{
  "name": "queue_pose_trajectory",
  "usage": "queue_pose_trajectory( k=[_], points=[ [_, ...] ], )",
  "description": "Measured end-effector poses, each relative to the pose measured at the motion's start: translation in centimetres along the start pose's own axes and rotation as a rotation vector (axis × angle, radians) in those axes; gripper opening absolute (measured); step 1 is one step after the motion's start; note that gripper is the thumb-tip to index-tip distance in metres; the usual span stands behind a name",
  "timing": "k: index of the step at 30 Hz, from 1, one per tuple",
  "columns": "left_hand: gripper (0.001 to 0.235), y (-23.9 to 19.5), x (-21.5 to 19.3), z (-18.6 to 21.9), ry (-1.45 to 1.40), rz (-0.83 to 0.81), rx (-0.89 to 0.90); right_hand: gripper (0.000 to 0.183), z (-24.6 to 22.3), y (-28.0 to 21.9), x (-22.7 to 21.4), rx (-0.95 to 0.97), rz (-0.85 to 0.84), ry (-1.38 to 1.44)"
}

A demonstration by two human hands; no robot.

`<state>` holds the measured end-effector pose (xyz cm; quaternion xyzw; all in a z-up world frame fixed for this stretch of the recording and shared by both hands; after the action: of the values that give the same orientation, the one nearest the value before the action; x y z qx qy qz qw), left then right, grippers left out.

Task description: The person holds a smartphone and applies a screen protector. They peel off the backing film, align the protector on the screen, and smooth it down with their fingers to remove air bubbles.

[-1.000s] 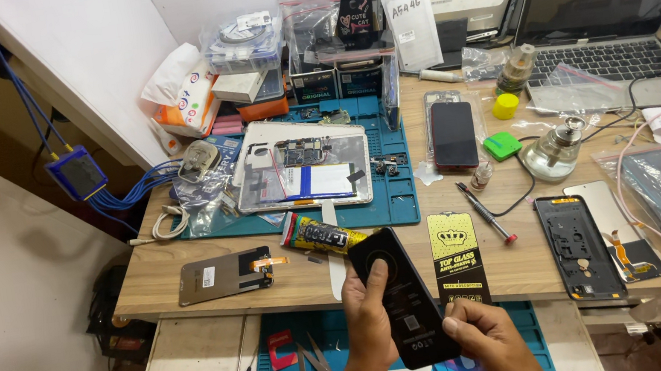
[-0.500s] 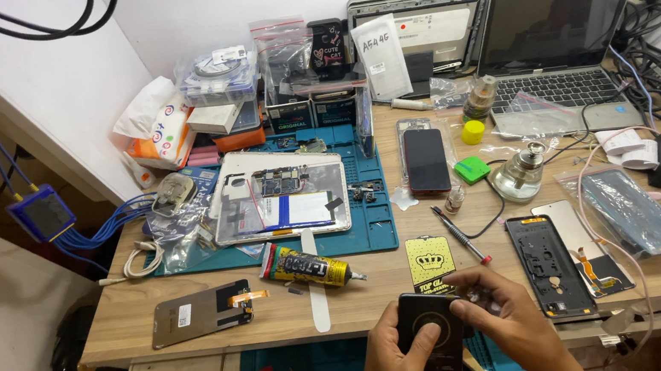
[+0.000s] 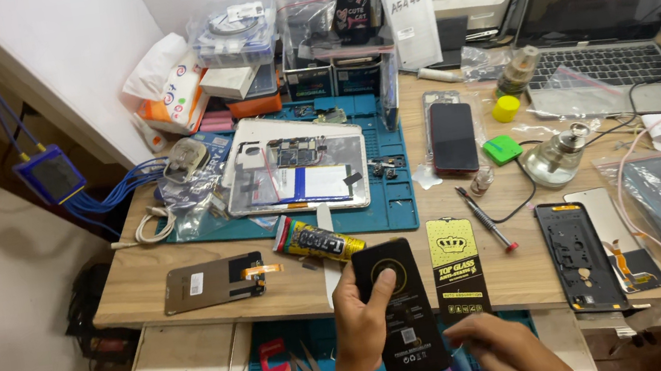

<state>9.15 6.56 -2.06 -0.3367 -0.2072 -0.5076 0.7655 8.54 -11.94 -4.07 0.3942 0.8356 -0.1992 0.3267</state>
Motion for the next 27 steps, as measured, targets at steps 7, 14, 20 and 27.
queue_pose_trajectory(
  k=[7, 14, 20, 27],
  points=[
    [0.033, -0.1, -0.1, 0.3, -0.031, -0.087, 0.048, 0.020, -3.6, 0.0, -2.4, -0.093, 0.291, 0.000],
    [0.028, -1.9, 2.9, -0.6, 0.195, -0.323, -0.011, 0.030, -5.2, 2.6, -7.7, 0.055, 0.449, -0.069],
    [0.029, -2.4, 3.3, -1.5, 0.286, -0.309, -0.085, 0.016, -5.6, 3.9, -8.2, -0.045, 0.393, -0.324],
    [0.031, -1.9, 2.5, -2.9, 0.169, -0.212, -0.200, 0.006, -8.3, 3.3, -7.4, -0.256, 0.614, -0.665]
  ],
)
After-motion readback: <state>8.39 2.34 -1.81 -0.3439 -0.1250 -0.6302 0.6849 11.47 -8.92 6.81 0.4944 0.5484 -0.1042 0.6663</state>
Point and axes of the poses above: each hand's wrist, its own y-axis towards the middle knuckle, its own x-axis out of the palm, z = x × y, the point moved 7 cm from there along y, towards the middle knuckle, and after that the axes turned 14 degrees about -y, right-handed, at the moved point
